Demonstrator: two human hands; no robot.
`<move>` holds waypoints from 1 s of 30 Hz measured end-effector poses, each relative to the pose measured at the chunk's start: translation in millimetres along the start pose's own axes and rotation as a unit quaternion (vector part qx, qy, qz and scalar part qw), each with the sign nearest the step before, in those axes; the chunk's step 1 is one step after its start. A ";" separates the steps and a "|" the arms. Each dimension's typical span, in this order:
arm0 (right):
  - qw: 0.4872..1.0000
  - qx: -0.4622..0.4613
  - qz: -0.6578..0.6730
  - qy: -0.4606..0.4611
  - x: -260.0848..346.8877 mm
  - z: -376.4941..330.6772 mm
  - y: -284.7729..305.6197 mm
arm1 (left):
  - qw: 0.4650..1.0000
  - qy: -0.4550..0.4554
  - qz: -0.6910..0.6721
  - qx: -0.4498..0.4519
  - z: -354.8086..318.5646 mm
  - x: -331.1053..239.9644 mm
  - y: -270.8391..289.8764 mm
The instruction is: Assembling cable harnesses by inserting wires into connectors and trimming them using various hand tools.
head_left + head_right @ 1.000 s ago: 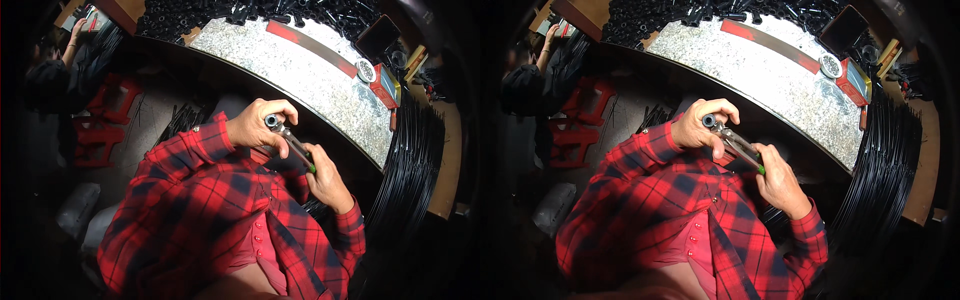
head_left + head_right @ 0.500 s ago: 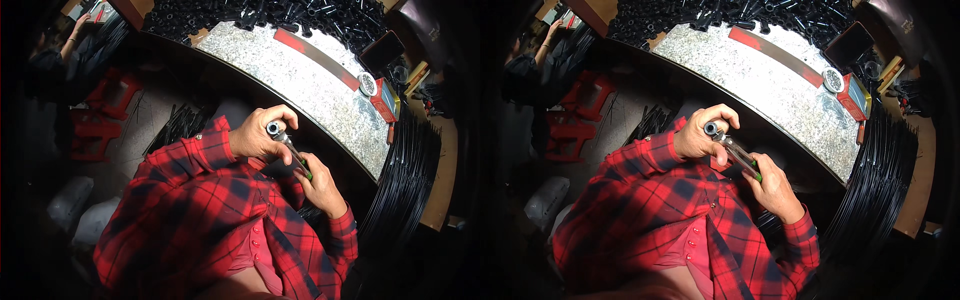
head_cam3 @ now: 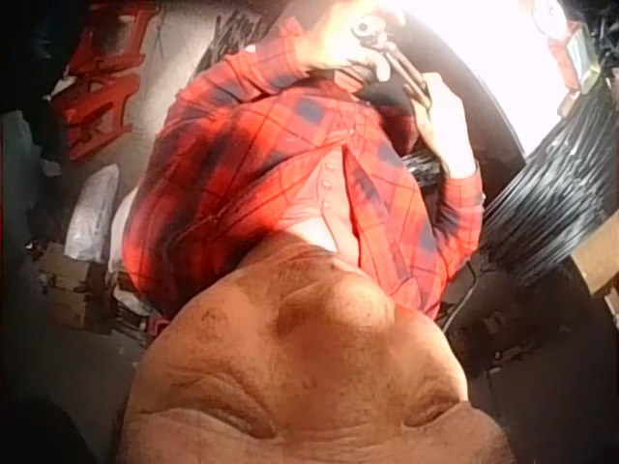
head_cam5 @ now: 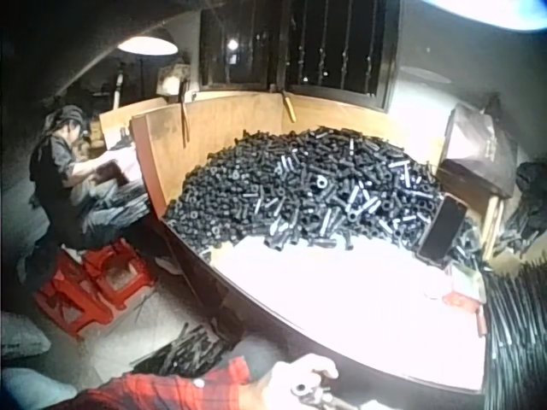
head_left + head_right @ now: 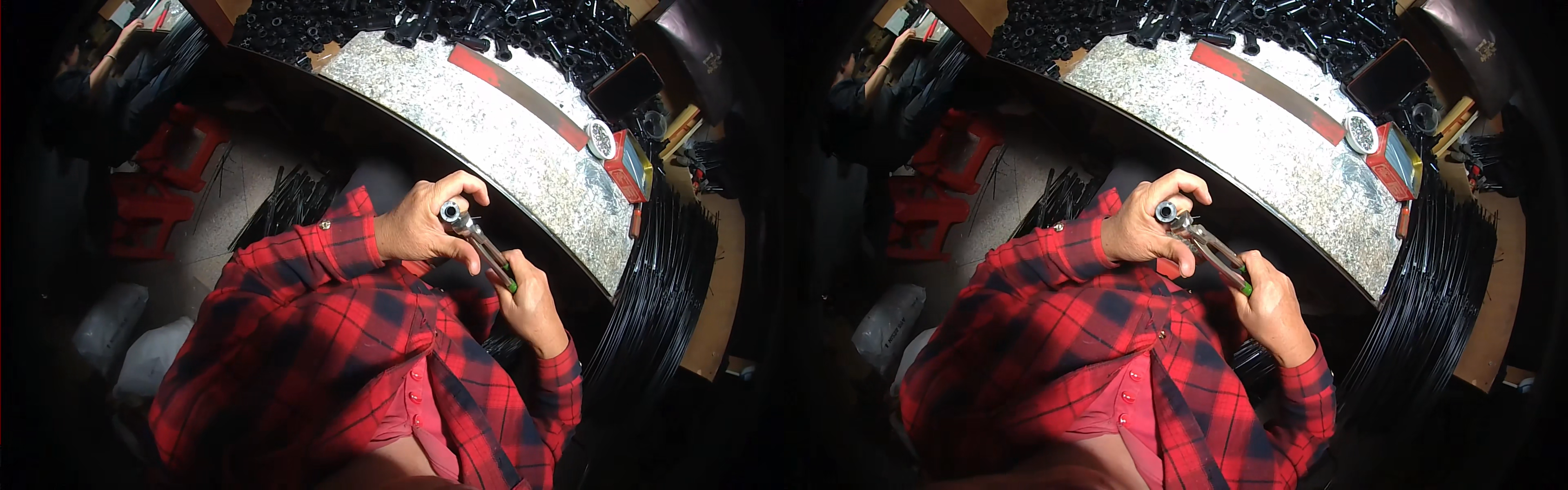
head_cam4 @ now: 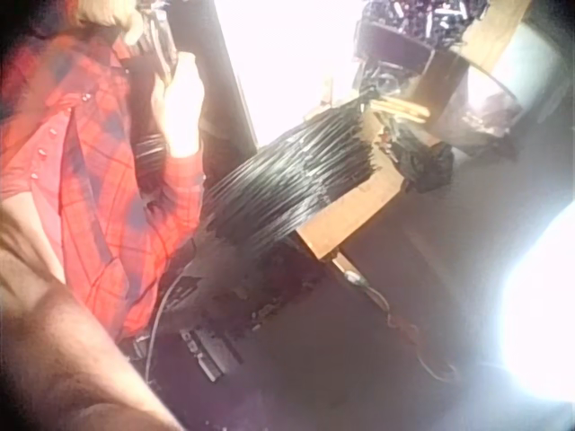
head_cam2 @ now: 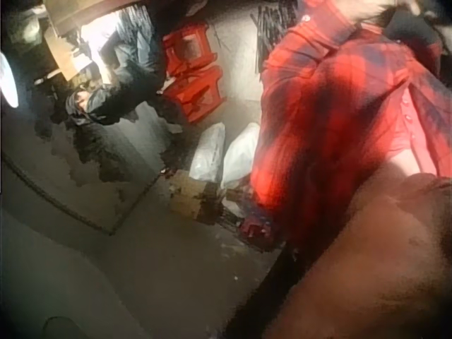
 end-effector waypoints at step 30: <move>0.892 -0.193 -0.374 -0.166 -123.2 158.4 157.4 | 0.998 -0.010 -0.054 0.040 -14.0 -20.6 4.0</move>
Point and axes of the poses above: each hand's wrist, its own z-axis towards the middle knuckle, its own y-axis out of the back of the hand, x = y × z, the point moved 3 cm from there along z, towards the middle knuckle, and after that the axes turned 3 degrees about -z, right-handed, at the moved point
